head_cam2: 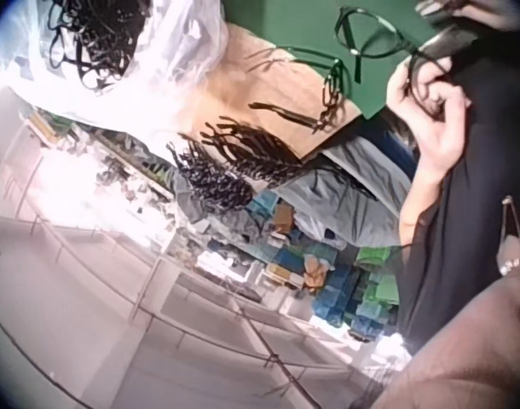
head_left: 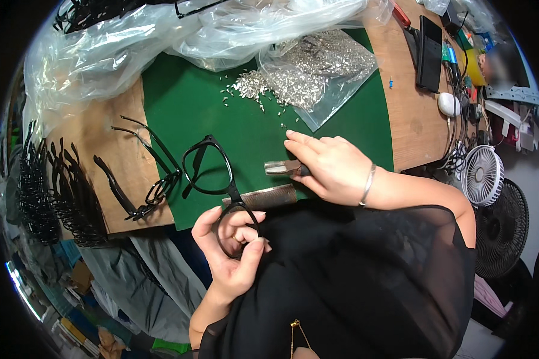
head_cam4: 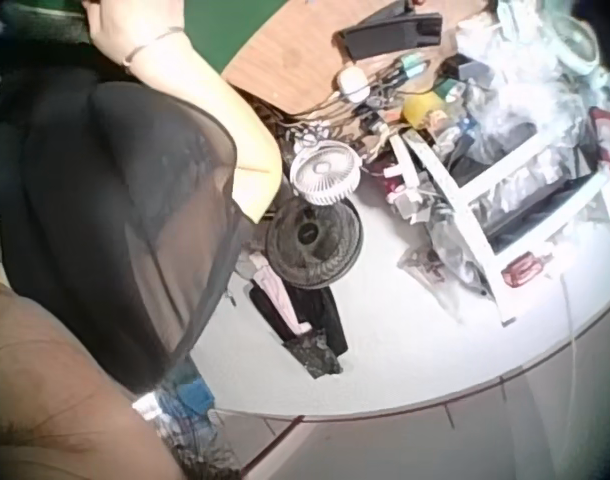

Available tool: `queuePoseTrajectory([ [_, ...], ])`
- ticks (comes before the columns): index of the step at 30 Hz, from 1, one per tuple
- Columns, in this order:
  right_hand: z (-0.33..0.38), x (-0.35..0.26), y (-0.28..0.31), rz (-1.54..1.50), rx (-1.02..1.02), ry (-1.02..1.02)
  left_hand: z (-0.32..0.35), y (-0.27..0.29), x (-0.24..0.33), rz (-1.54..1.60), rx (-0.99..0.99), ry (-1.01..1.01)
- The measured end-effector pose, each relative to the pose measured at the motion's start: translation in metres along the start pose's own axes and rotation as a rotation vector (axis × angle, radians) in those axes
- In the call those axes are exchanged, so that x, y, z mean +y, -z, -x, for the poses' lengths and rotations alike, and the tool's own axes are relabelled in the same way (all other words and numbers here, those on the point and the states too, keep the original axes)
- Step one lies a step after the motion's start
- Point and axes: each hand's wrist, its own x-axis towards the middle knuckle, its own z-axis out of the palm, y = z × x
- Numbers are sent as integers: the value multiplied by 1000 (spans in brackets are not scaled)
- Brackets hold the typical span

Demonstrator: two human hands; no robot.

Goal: The person repeatedly picks up black eyeglass frames from a plastic bag and uses pliers to press or adjust the frame arms. Finished frames are placed on the table, and the process continues with new frames from the bag.

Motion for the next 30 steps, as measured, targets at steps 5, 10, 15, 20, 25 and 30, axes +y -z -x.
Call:
queuePoseTrajectory([
  [5,-27,18,5,-153,77,-220,-8,-15,6,123,44,236],
  [10,-38,25,-18,-95,228,-254,-13,-5,5,388,-70,285],
  [15,-47,23,-20,-14,183,-274,-13,-7,-2,209,-88,339],
  [20,-49,24,-20,25,147,-245,-14,-20,-8,133,-27,260],
  [25,-38,9,-11,-147,198,-217,-10,-21,-5,90,70,213],
  [30,-6,-51,5,-856,156,-275,-12,-35,-12,-7,136,50],
])
